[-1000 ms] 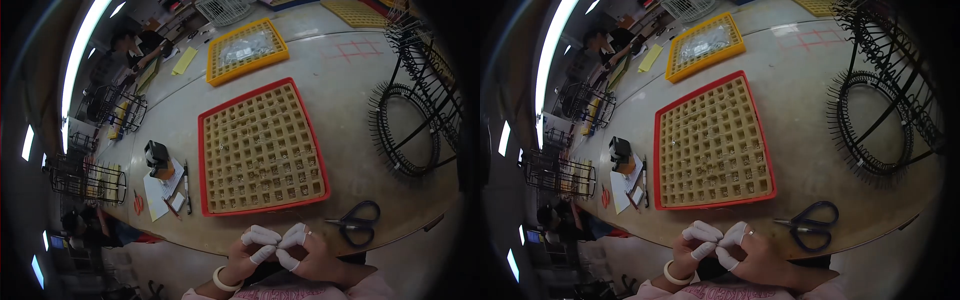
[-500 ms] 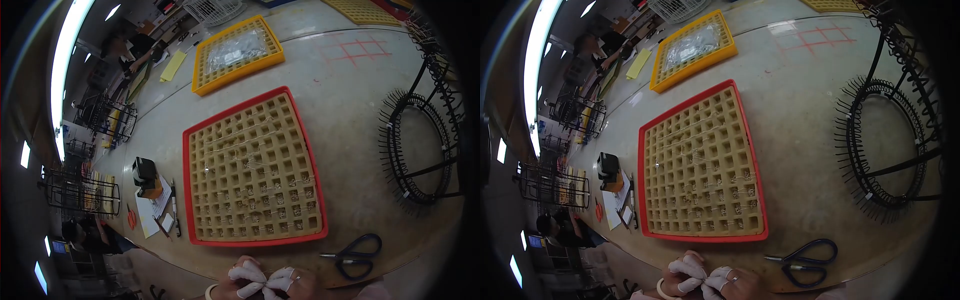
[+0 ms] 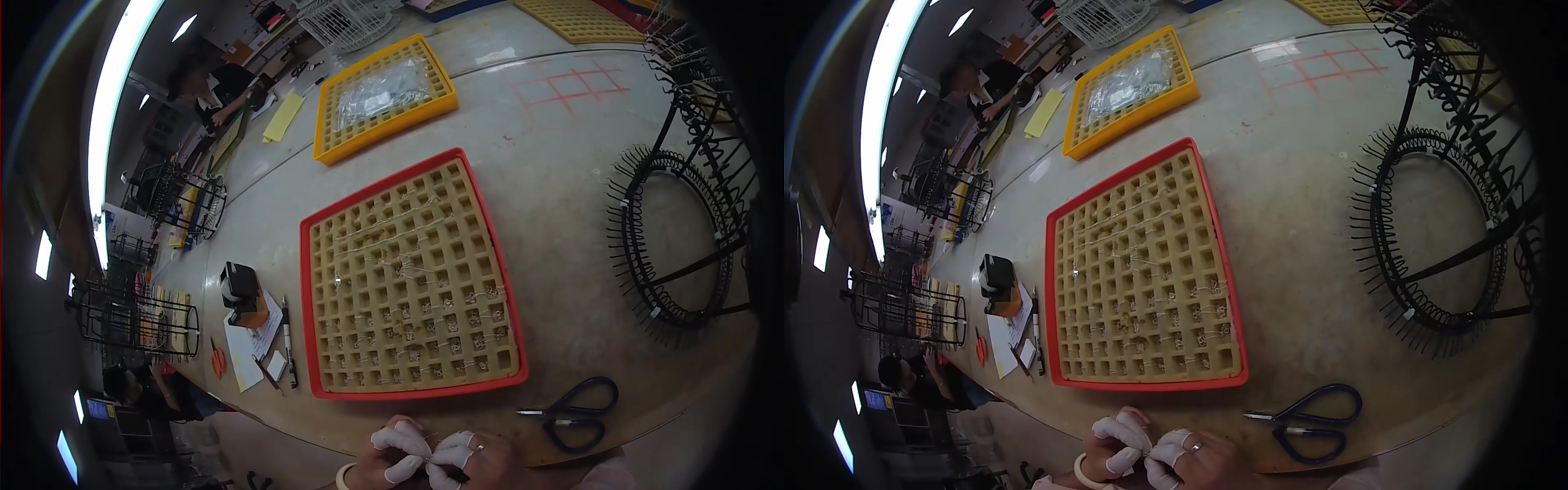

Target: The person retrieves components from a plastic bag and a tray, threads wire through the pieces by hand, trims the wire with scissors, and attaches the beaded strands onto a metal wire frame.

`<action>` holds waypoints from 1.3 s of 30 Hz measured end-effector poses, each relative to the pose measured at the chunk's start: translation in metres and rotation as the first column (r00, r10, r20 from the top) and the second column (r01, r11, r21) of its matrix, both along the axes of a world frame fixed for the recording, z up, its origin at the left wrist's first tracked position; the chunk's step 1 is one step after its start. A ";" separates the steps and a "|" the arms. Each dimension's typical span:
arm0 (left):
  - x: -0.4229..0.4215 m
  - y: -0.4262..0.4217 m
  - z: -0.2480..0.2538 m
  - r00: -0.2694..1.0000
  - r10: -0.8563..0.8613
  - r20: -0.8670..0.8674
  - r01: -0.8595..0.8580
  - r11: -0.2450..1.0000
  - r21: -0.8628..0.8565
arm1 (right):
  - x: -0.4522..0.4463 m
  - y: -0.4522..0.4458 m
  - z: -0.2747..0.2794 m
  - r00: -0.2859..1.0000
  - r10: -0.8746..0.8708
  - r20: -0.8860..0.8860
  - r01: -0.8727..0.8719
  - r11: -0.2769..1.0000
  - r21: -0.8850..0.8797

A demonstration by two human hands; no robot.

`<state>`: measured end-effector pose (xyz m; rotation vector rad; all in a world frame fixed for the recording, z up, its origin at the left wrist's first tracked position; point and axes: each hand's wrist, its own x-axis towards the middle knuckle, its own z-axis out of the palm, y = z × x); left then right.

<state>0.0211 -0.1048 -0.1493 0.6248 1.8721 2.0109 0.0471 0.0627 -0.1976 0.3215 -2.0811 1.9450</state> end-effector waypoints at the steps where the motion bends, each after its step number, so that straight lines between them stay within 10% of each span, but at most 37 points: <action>1: -0.002 -0.001 -0.001 1.000 -0.028 -0.001 0.028 1.000 -0.008 | 0.002 0.000 0.000 1.000 0.000 -0.002 0.000 1.000 0.001; 16: 0.014 -0.014 0.049 0.984 -0.006 0.176 0.004 1.000 0.013 | 0.037 -0.017 0.092 0.989 0.033 0.146 -0.033 0.999 -0.008; 23: 0.043 -0.020 0.124 0.999 -0.052 0.011 0.048 0.969 0.242 | 0.061 -0.027 0.173 0.925 0.326 0.194 -0.216 0.874 -0.435; 27: 0.061 -0.024 0.136 1.000 -0.019 0.008 0.016 0.959 0.282 | 0.079 -0.025 0.182 0.958 0.243 0.152 -0.206 0.953 -0.223; 30: 0.073 -0.030 0.131 0.994 -0.096 0.052 0.081 0.968 0.238 | 0.090 -0.025 0.182 0.945 -0.034 -0.324 0.173 0.895 0.411; 39: 0.085 -0.027 0.114 0.941 -0.238 0.242 0.142 0.923 0.357 | 0.096 -0.021 0.179 0.862 0.075 -0.501 0.210 0.847 0.488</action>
